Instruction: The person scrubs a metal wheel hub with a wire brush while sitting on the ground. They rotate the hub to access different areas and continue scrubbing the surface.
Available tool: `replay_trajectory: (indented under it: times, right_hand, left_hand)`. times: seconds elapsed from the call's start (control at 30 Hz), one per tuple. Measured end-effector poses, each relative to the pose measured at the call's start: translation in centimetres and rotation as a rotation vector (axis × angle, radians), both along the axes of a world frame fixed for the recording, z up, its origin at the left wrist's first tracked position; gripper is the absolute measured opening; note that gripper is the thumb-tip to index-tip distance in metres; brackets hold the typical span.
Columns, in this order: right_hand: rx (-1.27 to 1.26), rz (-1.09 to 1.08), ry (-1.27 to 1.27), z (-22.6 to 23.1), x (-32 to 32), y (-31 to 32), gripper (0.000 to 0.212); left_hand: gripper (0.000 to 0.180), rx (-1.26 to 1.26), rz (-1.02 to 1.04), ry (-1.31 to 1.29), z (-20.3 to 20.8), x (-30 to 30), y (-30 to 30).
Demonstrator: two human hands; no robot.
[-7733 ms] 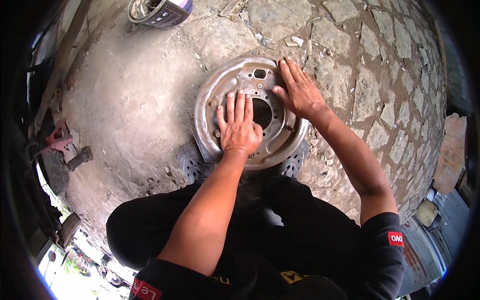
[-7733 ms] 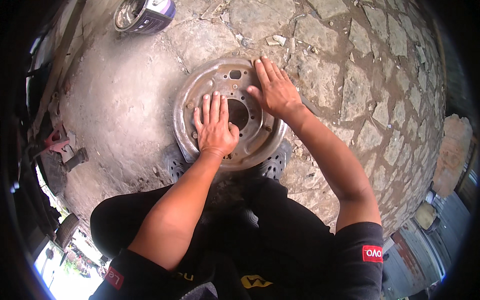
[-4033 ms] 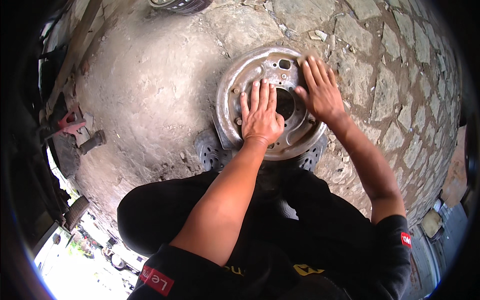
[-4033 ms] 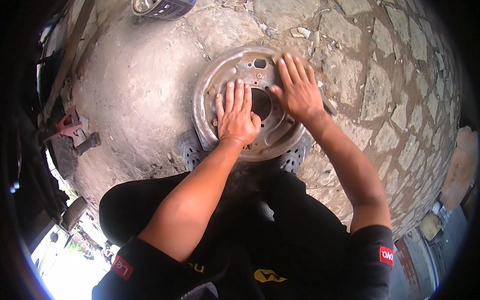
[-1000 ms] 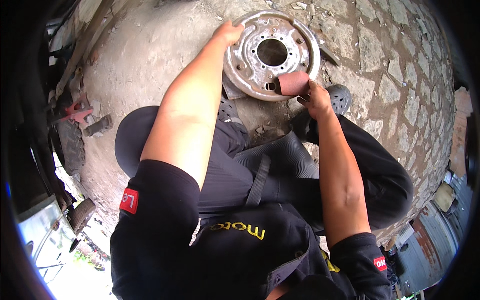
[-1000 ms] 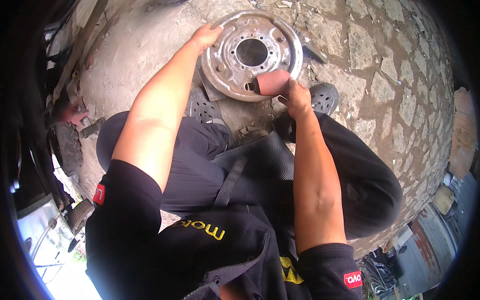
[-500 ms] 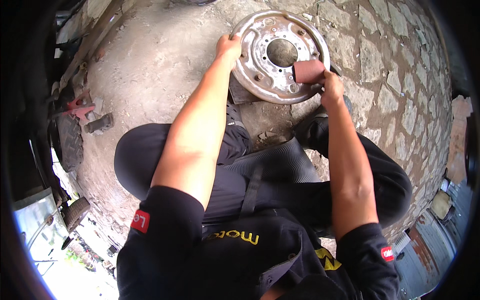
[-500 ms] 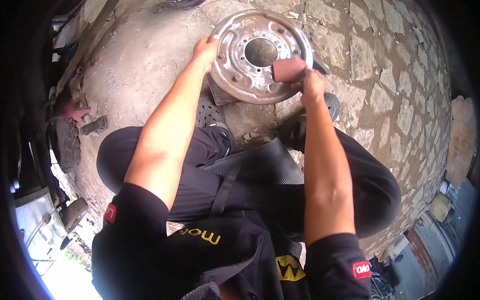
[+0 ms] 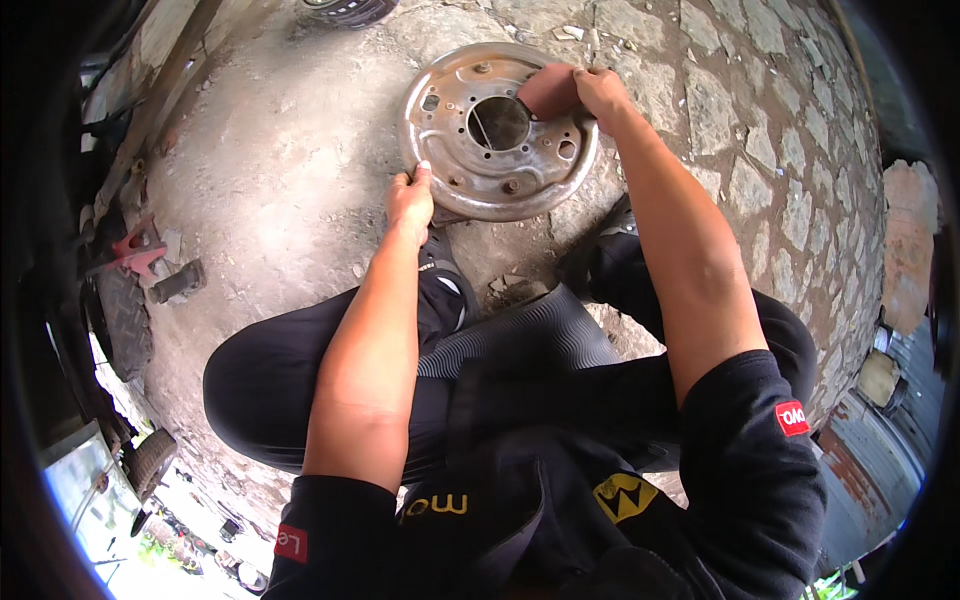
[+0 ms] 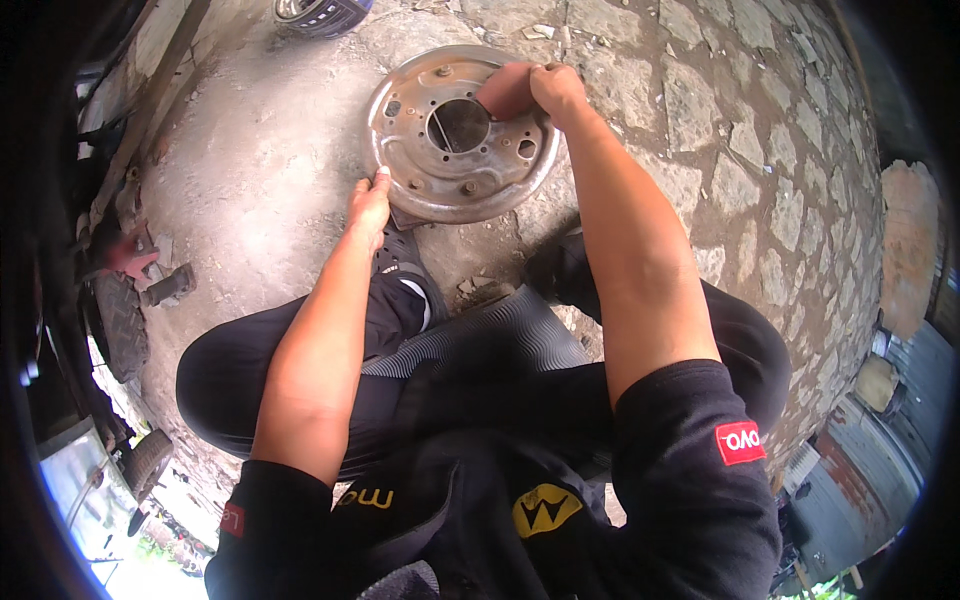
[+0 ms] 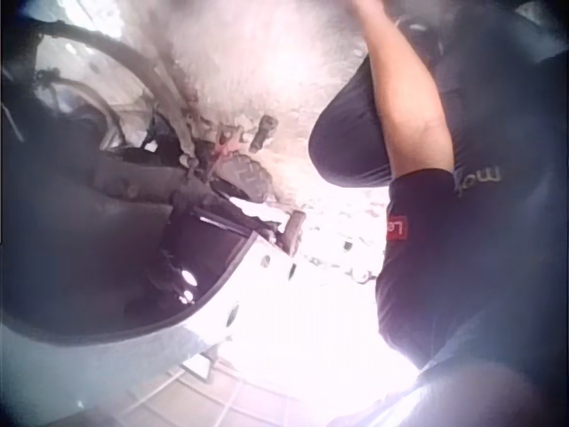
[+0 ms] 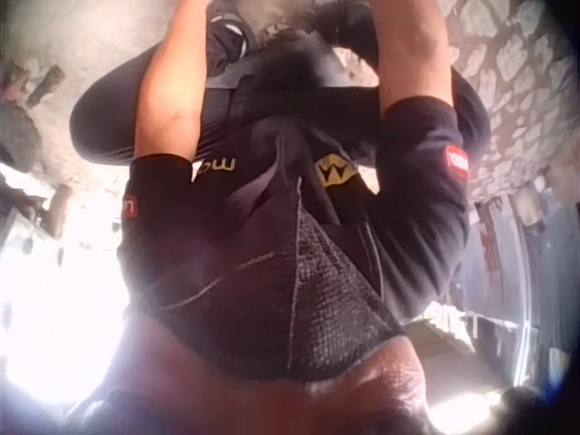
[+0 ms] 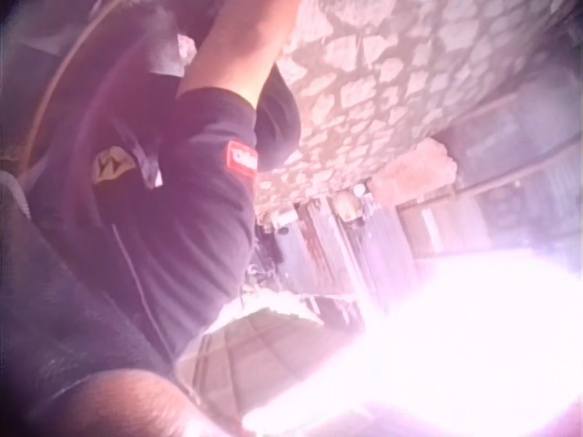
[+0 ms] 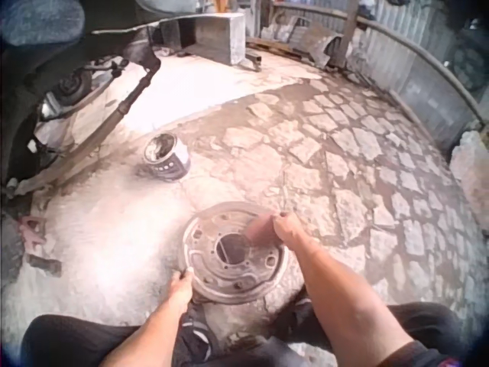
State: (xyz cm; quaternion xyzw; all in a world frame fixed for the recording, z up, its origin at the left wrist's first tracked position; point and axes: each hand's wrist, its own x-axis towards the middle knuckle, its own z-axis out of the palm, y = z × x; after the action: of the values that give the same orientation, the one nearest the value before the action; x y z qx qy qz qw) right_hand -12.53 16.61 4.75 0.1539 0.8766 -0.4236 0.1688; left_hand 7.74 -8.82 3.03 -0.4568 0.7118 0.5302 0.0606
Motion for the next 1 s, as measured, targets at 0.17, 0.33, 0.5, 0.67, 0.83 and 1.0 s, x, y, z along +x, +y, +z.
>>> replay_trajectory:
  times: [0.17,0.33,0.5,0.67,0.83,1.0]
  right_hand:
    - [0.262,-0.068,0.352,4.9,1.6,2.0,0.039]
    - [0.401,0.154,0.349,7.0,6.6,5.0,0.032]
    - [0.426,0.612,0.121,1.7,14.0,3.8,0.029]
    - [0.599,0.662,0.208,-3.7,18.6,4.0,0.052]
    - [0.688,0.702,0.013,-0.2,19.5,1.6,0.082]
    - [0.734,0.641,0.057,-2.1,14.4,3.4,0.075]
  left_hand:
    - [0.052,-0.080,-0.115,-0.096,0.6,-0.2,0.0]
    - [0.056,-0.166,-0.116,-0.217,0.3,-0.1,1.2]
    - [0.062,-0.127,-0.097,-0.328,0.2,-0.9,2.1]
    - [0.083,-0.385,-0.115,-0.354,4.2,-2.7,6.1]
    - [0.098,-0.621,-0.670,-0.289,2.7,-3.5,5.6]
    - [0.113,-0.464,-0.866,-0.542,3.2,-5.3,7.6]
